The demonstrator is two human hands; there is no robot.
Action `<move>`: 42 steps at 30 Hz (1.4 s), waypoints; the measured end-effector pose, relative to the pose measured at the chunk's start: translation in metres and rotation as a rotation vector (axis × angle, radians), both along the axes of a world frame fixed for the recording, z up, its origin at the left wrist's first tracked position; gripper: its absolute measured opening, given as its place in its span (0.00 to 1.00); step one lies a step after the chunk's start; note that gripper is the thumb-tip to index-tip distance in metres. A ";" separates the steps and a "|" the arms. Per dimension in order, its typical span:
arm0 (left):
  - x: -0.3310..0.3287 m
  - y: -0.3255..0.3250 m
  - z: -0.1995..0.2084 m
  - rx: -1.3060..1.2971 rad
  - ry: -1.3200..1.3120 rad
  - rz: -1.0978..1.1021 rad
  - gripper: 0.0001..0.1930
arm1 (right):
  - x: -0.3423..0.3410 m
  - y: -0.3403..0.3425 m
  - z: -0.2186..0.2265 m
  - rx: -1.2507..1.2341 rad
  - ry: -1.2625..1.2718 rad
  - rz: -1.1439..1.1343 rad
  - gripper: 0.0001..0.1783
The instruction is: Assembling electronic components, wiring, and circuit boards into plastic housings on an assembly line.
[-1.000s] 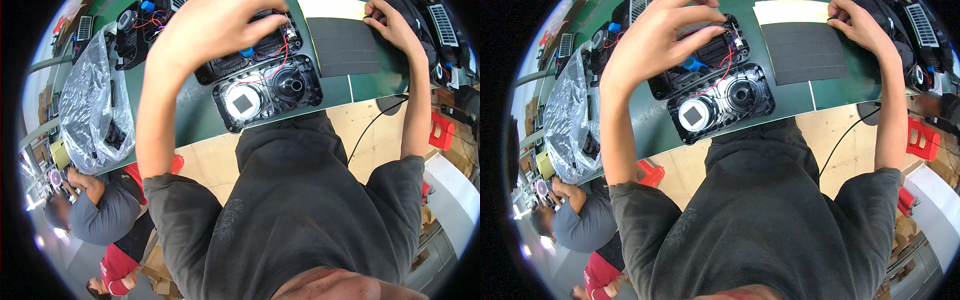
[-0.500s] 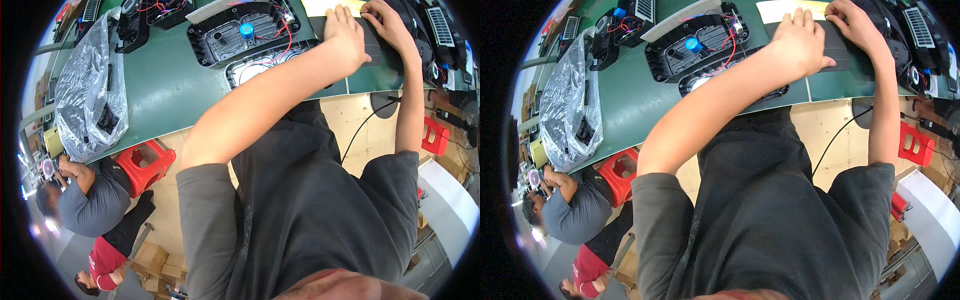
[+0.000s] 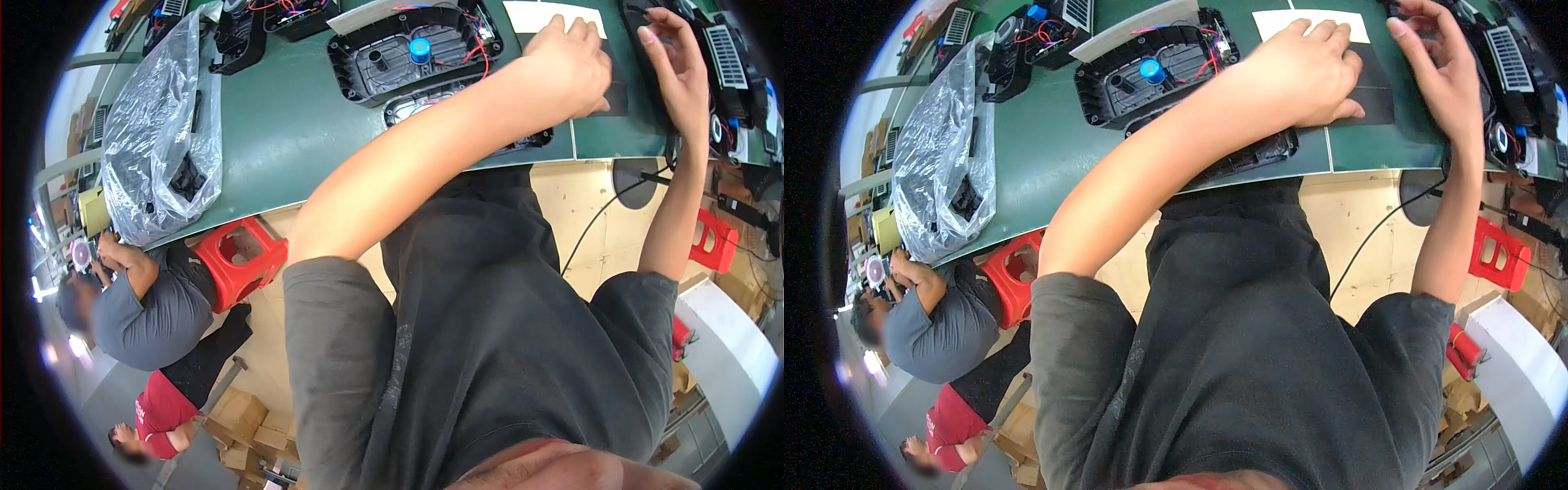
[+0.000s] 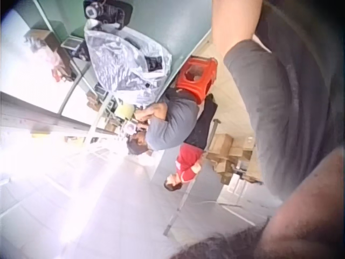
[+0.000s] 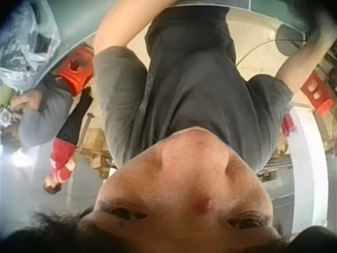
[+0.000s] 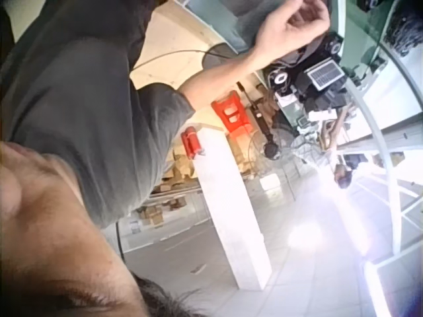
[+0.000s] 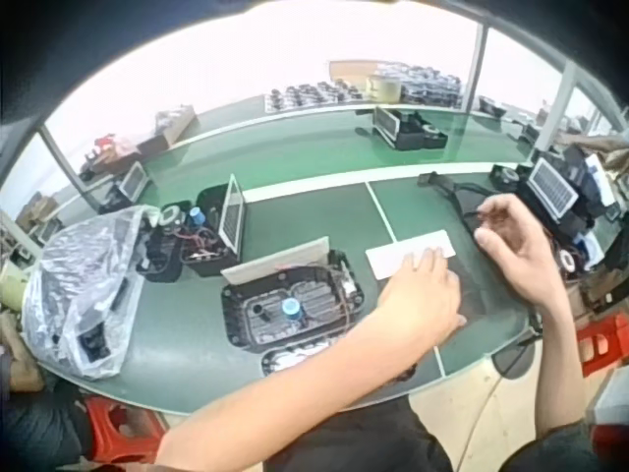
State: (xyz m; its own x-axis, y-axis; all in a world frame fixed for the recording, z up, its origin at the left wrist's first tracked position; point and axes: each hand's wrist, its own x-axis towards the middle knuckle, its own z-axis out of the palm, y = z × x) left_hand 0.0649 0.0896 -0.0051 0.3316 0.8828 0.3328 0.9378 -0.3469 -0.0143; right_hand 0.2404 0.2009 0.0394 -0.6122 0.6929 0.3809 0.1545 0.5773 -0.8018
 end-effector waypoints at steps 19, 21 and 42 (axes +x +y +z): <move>-0.184 -0.064 0.025 -0.016 -0.147 -0.094 0.15 | -0.149 -0.062 -0.026 -0.047 -0.189 -0.033 0.32; -0.183 -0.062 0.027 -0.006 -0.158 -0.097 0.13 | -0.152 -0.061 -0.022 0.023 -0.255 -0.032 0.37; -0.079 -0.153 0.032 -0.118 -0.311 0.281 0.56 | -0.172 -0.042 -0.030 0.353 -0.523 0.048 0.35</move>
State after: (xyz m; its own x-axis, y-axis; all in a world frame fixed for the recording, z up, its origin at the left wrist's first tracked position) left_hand -0.0140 -0.0635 0.0265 -0.0273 0.9623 0.2707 0.9494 -0.0597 0.3082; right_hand 0.0683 0.1588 0.0092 -0.8069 0.5470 0.2230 0.4417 0.8094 -0.3870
